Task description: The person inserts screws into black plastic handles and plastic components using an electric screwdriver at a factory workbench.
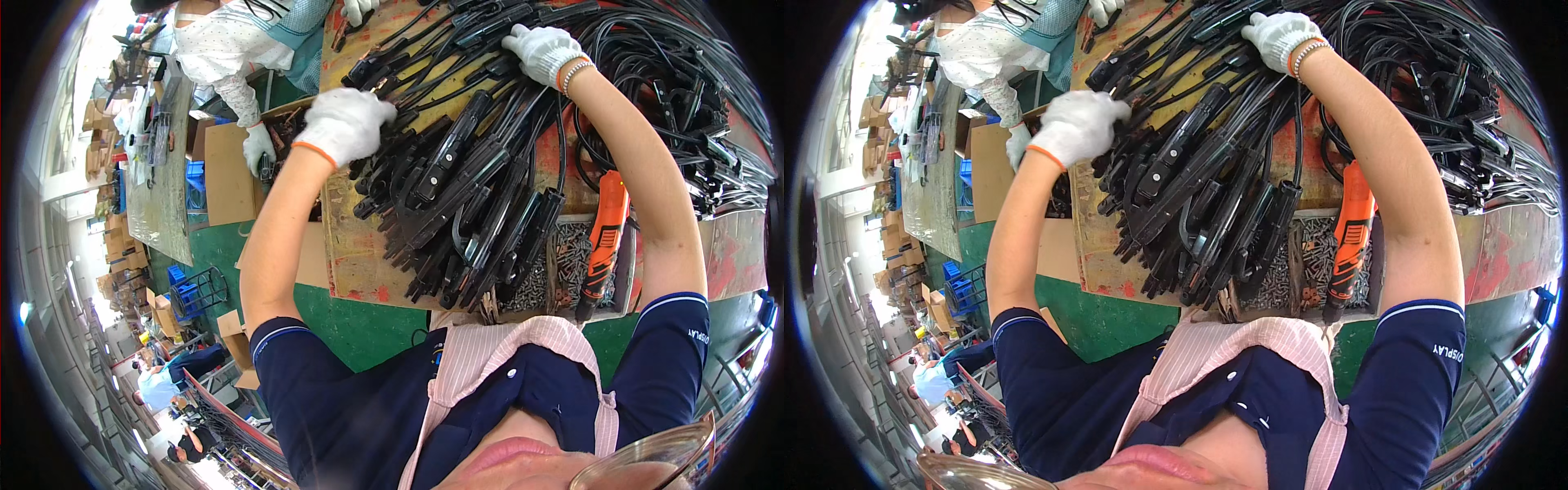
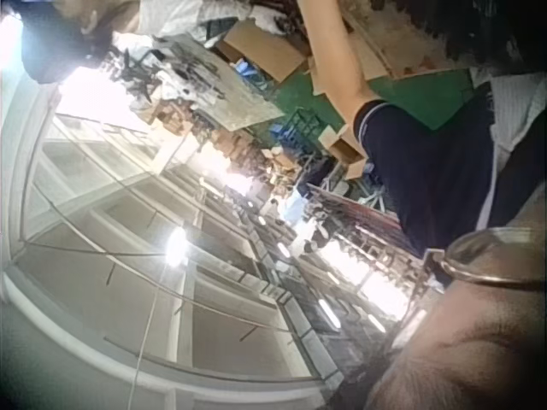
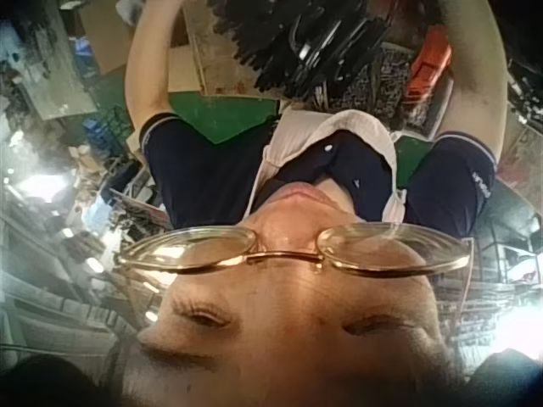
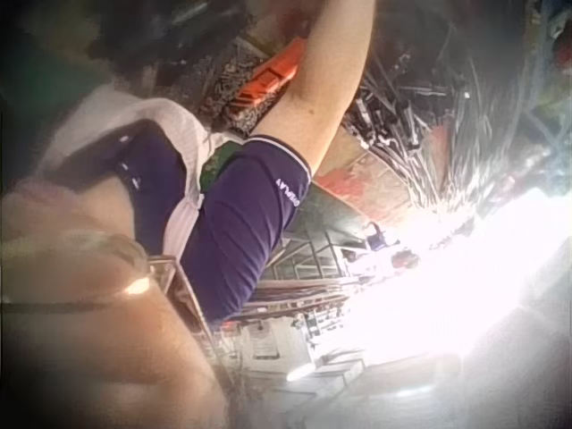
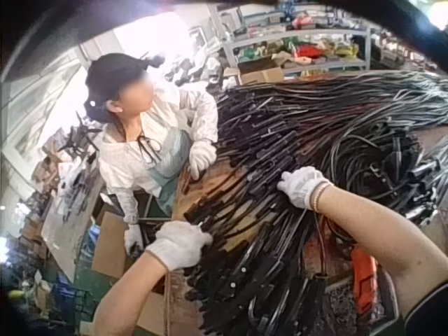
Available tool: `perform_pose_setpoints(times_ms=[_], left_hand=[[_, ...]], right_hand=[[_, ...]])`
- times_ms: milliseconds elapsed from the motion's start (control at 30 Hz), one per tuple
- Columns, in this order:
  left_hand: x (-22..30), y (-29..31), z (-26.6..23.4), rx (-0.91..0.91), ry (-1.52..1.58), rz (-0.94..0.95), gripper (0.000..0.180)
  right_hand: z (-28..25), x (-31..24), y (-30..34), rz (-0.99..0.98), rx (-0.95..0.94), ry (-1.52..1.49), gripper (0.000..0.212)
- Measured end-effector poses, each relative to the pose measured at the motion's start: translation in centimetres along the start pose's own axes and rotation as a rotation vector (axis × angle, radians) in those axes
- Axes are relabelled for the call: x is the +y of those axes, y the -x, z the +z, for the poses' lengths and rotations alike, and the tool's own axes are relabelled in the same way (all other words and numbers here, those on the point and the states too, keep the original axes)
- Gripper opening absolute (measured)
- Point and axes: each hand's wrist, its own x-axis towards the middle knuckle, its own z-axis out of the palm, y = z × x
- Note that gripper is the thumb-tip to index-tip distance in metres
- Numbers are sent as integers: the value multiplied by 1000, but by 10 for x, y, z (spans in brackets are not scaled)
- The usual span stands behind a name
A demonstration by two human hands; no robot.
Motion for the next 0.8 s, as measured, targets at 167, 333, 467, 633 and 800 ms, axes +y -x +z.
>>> perform_pose_setpoints(times_ms=[167, 333, 467, 633, 800], left_hand=[[-34, 24, -11, 381, -10, 7, 29], [-22, 4, 29, 568, -109, 10, 30], [-8, 11, 70, 505, 343, 224, 21], [-20, 5, 52, 251, 344, 247, 36], [-25, 27, -10, 68, 177, 1, 43]], right_hand=[[-20, 5, -1, -202, 154, 212, 46], [-80, 23, 14, -269, -140, 52, 62], [-86, 48, 14, -230, -229, -380, 65], [-92, 37, 27, -260, -216, -328, 58], [-16, 59, -1, -376, 154, -219, 53]])
